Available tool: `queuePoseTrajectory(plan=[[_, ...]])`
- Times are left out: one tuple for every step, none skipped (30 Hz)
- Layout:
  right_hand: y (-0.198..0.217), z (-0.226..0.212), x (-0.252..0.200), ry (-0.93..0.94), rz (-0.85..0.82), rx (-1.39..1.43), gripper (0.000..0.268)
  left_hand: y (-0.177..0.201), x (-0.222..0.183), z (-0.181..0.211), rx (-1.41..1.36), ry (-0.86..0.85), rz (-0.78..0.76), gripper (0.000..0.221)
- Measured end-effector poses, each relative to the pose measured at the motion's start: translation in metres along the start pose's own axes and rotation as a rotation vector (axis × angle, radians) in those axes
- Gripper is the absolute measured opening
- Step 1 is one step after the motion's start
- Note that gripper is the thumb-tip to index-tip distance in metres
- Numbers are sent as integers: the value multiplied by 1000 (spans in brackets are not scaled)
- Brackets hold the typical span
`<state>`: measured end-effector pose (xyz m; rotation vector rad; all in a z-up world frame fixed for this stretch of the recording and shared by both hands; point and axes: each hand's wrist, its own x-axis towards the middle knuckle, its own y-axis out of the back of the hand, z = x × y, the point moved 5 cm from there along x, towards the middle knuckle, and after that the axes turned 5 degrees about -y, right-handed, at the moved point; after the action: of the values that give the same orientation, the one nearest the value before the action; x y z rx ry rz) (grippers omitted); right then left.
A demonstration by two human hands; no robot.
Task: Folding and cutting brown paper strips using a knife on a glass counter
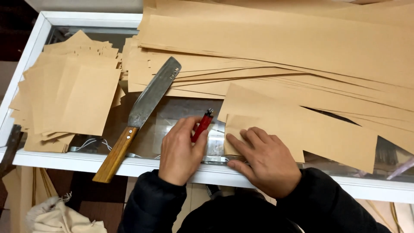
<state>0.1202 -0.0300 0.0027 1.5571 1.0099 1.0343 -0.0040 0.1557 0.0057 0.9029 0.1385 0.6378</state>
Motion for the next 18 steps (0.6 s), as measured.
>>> queuePoseTrajectory(plan=[[0, -2, 0, 7, 15, -17, 70, 9, 1, 9, -141, -53, 33, 30], [-1, -2, -1, 4, 17, -15, 70, 6, 2, 10, -139, -56, 29, 30], [-3, -2, -2, -10, 13, -18, 71, 5, 2, 13, -235, -102, 61, 31], [-4, -1, -2, -23, 9, -24, 73, 3, 4, 16, -332, -149, 94, 32], [-4, -1, -1, -26, 12, -24, 73, 4, 6, 20, -331, -153, 92, 32], [-5, -2, -2, -21, 4, -27, 72, 4, 7, 26, -362, -179, 75, 27], [-5, -2, -3, -17, -4, -30, 71, 4, 8, 32, -393, -205, 58, 22], [-5, -3, -4, -20, -4, -29, 71, 0, 7, 31, -393, -206, 54, 22], [-5, -4, -5, -13, -17, -36, 71, -5, 7, 31, -350, -230, 29, 21], [-4, -4, -6, -7, -29, -44, 70, -11, 7, 32, -308, -254, 5, 21], [-5, -5, -4, -11, -29, -43, 70, -12, 8, 31, -309, -257, 1, 21], [-3, -5, -5, -11, -1, -41, 66, -16, 6, 33, -312, -316, -15, 18], [-2, -6, -6, -11, 27, -40, 63, -20, 5, 35, -316, -374, -31, 15], [-3, -6, -7, -16, 22, -37, 63, -24, 3, 34, -319, -372, -38, 15], [-2, -7, -7, -11, 21, -50, 65, -27, 2, 33, -253, -383, -26, 17], [-1, -8, -5, -2, 26, -64, 67, -30, 2, 31, -184, -397, -10, 18], [2, -9, -4, -4, 26, -63, 67, -31, 5, 31, -184, -398, -12, 18], [6, -10, -3, -2, 43, -52, 67, -31, 7, 29, -155, -402, 10, 19]])
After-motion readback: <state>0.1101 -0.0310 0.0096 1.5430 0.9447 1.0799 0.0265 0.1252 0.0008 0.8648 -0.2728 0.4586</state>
